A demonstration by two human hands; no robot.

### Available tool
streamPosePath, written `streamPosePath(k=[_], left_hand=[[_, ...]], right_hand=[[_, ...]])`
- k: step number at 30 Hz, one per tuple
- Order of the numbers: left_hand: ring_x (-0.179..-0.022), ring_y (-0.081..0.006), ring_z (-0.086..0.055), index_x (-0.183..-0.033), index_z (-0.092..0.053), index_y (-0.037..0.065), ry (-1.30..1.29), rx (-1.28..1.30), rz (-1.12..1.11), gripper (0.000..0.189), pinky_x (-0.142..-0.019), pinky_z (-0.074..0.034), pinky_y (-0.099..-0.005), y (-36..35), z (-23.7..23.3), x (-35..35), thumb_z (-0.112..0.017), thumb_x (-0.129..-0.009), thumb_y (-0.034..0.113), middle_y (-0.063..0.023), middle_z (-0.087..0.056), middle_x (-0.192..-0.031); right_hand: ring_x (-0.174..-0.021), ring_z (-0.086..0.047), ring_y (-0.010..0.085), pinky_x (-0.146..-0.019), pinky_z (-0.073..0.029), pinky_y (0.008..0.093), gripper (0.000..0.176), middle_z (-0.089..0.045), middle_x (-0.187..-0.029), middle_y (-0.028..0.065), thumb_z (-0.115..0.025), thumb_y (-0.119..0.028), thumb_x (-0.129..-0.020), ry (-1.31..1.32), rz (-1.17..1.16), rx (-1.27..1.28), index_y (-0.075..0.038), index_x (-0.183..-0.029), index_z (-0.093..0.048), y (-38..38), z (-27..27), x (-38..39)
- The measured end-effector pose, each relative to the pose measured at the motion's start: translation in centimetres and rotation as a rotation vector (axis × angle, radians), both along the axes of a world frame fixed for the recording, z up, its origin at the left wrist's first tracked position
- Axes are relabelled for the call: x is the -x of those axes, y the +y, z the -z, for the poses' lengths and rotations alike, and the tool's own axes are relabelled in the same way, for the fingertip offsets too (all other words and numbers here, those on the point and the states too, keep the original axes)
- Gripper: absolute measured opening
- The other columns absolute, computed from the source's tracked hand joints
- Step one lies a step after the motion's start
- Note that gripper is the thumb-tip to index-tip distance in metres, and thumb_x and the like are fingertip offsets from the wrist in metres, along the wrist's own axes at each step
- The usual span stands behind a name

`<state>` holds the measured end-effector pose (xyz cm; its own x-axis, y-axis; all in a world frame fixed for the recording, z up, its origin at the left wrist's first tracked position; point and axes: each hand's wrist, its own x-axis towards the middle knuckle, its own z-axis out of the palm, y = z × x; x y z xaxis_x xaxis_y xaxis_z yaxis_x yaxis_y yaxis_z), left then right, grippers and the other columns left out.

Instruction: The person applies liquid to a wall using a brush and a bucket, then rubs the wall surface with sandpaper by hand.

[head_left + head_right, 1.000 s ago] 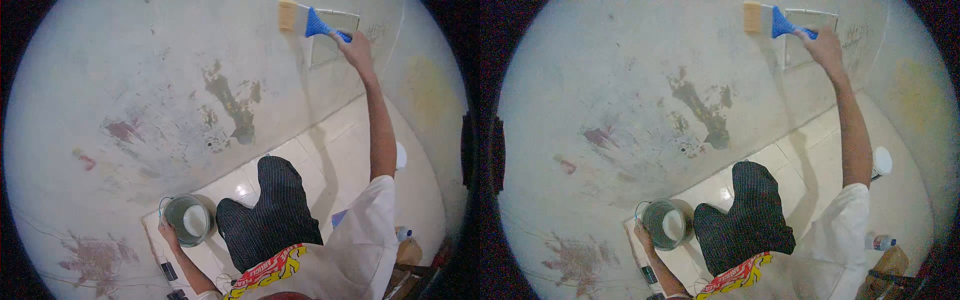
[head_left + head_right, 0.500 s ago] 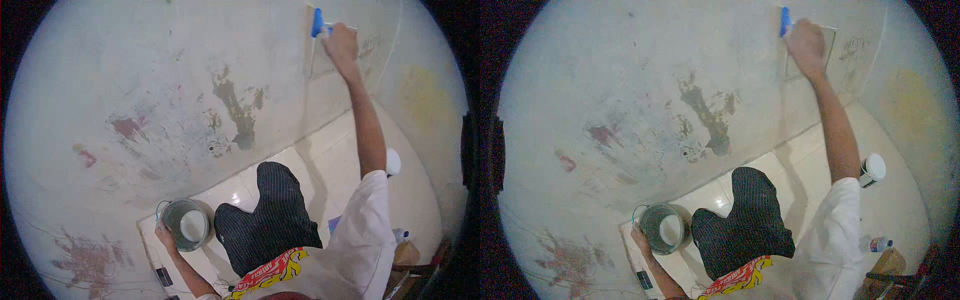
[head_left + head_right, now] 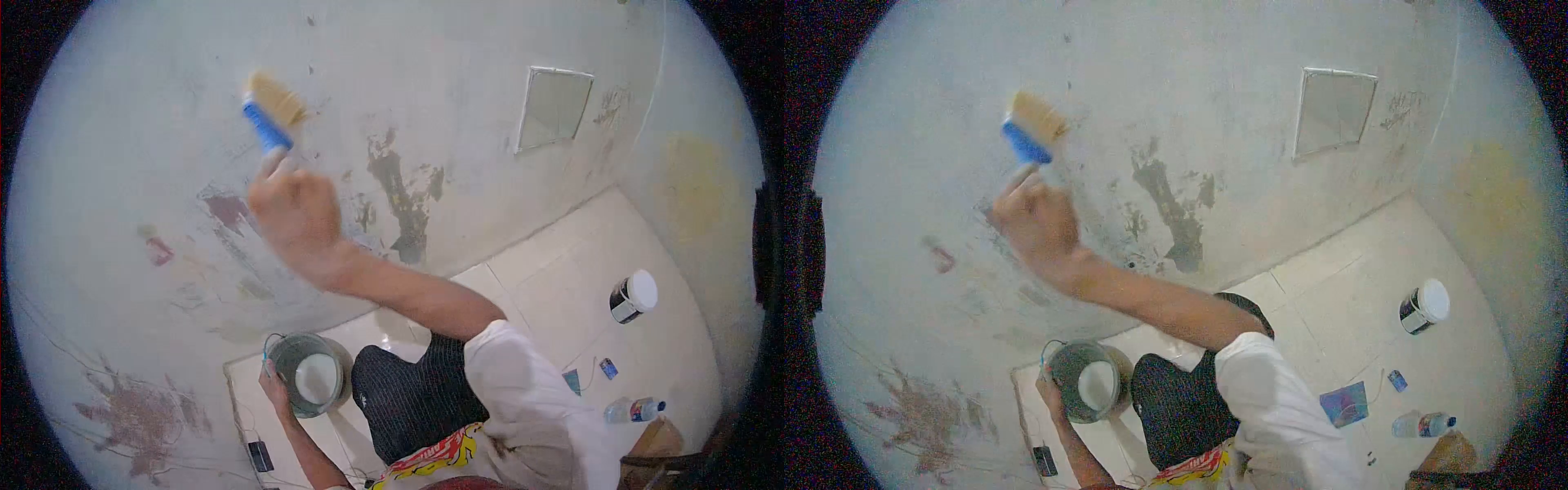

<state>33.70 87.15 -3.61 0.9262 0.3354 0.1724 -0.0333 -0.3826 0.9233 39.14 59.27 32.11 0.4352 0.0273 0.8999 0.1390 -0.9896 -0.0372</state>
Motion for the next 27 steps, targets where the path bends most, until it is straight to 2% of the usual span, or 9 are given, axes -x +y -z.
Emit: streamPosePath(k=[4, 6, 10, 12, 14, 16, 20, 24, 27], left_hand=[[-0.055, -0.0122, -0.042, -0.094, -0.063, -0.003, -0.079, -0.056, 0.012, 0.04, -0.052, -0.036, -0.0315, -0.8, 0.2, -0.1, -0.043, -0.099, 0.031, -0.0007, -0.047, -0.062], [-0.057, -0.0134, -0.043, -0.095, -0.063, -0.003, -0.009, -0.074, 0.02, 0.04, -0.055, -0.037, -0.0322, -1.7, -1.1, 0.8, -0.043, -0.099, 0.031, -0.0018, -0.048, -0.063], [-0.059, -0.0145, -0.044, -0.094, -0.061, -0.004, -0.032, -0.103, 0.02, 0.042, -0.058, -0.038, -0.0324, -1.0, 1.1, 0.0, -0.044, -0.099, 0.034, -0.0036, -0.05, -0.066], [-0.059, -0.0141, -0.043, -0.093, -0.06, -0.004, 0.023, -0.088, 0.021, 0.043, -0.057, -0.038, -0.0322, -1.4, 0.6, 0.2, -0.044, -0.098, 0.036, -0.0032, -0.049, -0.066], [-0.059, -0.0137, -0.042, -0.092, -0.06, -0.004, 0.072, -0.072, 0.026, 0.045, -0.056, -0.037, -0.0321, -2.0, -0.5, 0.5, -0.044, -0.098, 0.038, -0.0029, -0.049, -0.066], [-0.06, -0.0124, -0.04, -0.091, -0.059, -0.003, 0.102, -0.099, 0.064, 0.045, -0.055, -0.036, -0.0309, -2.6, -1.4, 0.8, -0.044, -0.098, 0.039, -0.0014, -0.048, -0.066], [-0.059, -0.0113, -0.039, -0.09, -0.06, -0.002, 0.102, -0.021, 0.064, 0.045, -0.054, -0.035, -0.0304, -2.1, 0.1, 0.0, -0.044, -0.098, 0.04, -0.0007, -0.045, -0.064], [-0.056, -0.0104, -0.038, -0.09, -0.06, 0.0, 0.03, -0.114, 0.012, 0.041, -0.052, -0.033, -0.0292, -2.0, -0.4, 0.2, -0.043, -0.099, 0.036, 0.0, -0.043, -0.063], [-0.054, -0.0107, -0.038, -0.087, -0.06, -0.001, -0.015, 0.055, 0.115, 0.041, -0.05, -0.032, -0.0286, -1.2, 0.7, -0.3, -0.043, -0.099, 0.034, -0.0002, -0.045, -0.063]], right_hand=[[-0.051, -0.063, 0.0185, -0.045, -0.05, 0.0308, 0.03, -0.061, -0.062, 0.0113, -0.062, -0.006, -0.067, -0.12, -0.217, 0.038, 0.013, -0.09, -0.06, 4.3, 0.8, -1.7], [-0.053, -0.064, 0.0202, -0.045, -0.05, 0.0311, 0.024, -0.059, -0.057, 0.0132, -0.061, -0.004, -0.067, -0.044, -0.469, 0.028, 0.011, -0.085, -0.06, 4.4, 0.0, -2.0], [-0.058, -0.064, 0.0293, -0.05, -0.051, 0.0379, 0.02, -0.062, -0.062, 0.0164, -0.065, -0.012, -0.068, 0.044, -0.508, -0.011, 0.002, -0.083, -0.065, -0.6, -0.9, -2.9], [-0.062, -0.065, 0.0302, -0.059, -0.052, 0.0414, 0.02, -0.066, -0.069, 0.0121, -0.065, -0.023, -0.076, 0.234, -0.362, -0.049, -0.006, -0.086, -0.069, -6.1, -1.9, -3.3], [-0.068, -0.065, 0.0306, -0.065, -0.051, 0.0422, 0.025, -0.066, -0.071, 0.0116, -0.062, -0.033, -0.083, 0.094, -0.252, -0.129, -0.012, -0.091, -0.072, -11.8, -1.1, -5.6], [-0.071, -0.064, 0.0318, -0.069, -0.05, 0.0425, 0.032, -0.066, -0.073, 0.0136, -0.06, -0.042, -0.084, 0.163, -0.236, -0.164, -0.013, -0.092, -0.072, -17.0, -2.0, -4.6], [-0.073, -0.064, 0.0333, -0.069, -0.049, 0.0426, 0.037, -0.066, -0.077, 0.016, -0.059, -0.047, -0.084, -0.006, 0.091, -0.018, -0.013, -0.094, -0.073, -25.9, -3.0, -2.9], [-0.08, -0.064, 0.0334, -0.075, -0.049, 0.0429, 0.042, -0.067, -0.084, 0.0163, -0.058, -0.05, -0.084, 0.093, 0.269, -0.127, -0.013, -0.099, -0.071, -32.3, -4.5, -0.2], [-0.088, -0.064, 0.0325, -0.079, -0.05, 0.0438, 0.044, -0.067, -0.092, 0.0164, -0.057, -0.05, -0.085, 0.123, 0.427, -0.127, -0.012, -0.103, -0.07, -37.8, -5.2, 1.2]])
